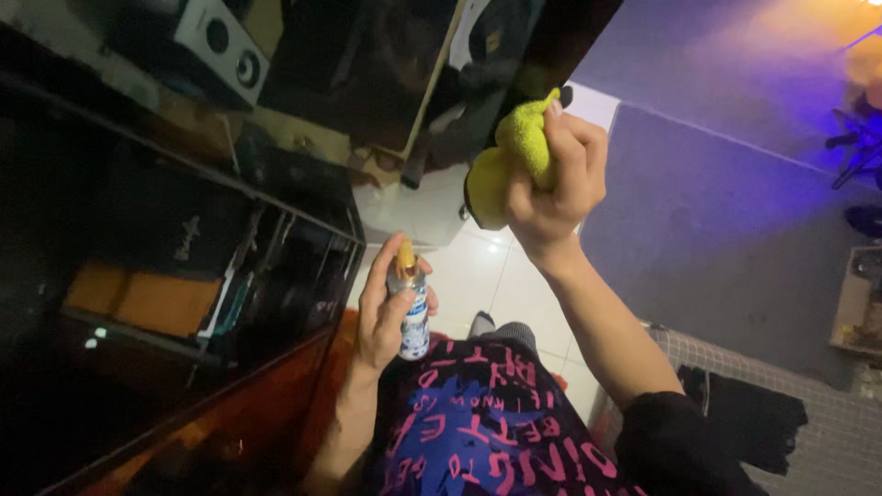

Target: The person cleans a mirrored wardrobe door using a yellow cloth and a spray bottle. They repeatedly spray the surface and wipe it in sections, moving from the upper area to the lower area of the mirror.

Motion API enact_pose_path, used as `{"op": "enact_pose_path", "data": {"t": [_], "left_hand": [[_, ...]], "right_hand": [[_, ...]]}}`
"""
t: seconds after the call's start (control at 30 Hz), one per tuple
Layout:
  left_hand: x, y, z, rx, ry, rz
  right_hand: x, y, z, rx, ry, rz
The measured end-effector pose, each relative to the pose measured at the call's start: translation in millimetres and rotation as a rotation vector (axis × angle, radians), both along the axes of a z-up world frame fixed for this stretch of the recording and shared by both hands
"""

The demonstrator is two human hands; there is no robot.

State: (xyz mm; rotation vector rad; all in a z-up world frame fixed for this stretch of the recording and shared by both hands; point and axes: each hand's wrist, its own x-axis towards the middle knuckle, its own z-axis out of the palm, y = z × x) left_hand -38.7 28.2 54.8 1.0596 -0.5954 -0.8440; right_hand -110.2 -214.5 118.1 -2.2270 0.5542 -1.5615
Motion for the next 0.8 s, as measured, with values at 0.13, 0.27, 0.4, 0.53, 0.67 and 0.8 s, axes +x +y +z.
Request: {"op": "enact_pose_path", "data": {"t": [0.13,0.27,0.4,0.53,0.67,0.8], "left_hand": [[-1.4,1.3,3.2,0.033,-0.007,0.012],[-3.6,2.3,5.2,0.028,0.005,0.015],[-4.3,2.8,7.4,0.025,0.012,0.003],[-4.4,1.9,8.8,0.014,0.015,0.001],[-5.2,3.3,9.0,0.018,0.008,-0.002],[-5.9,6.4,9.9,0.035,-0.006,-0.002]], "right_hand": [[-2.8,1.9,-51.3,0.051,-0.014,0.03],[-7.7,10.1,-103.4,0.114,0.021,0.055],[-12.5,18.3,-148.0,0.188,0.083,0.06],[-15.3,19.4,-179.3,0.194,0.138,0.08],[-17.8,21.4,-198.6,0.217,0.179,0.068],[-20.3,25.7,-208.4,0.286,0.203,0.07]]}}
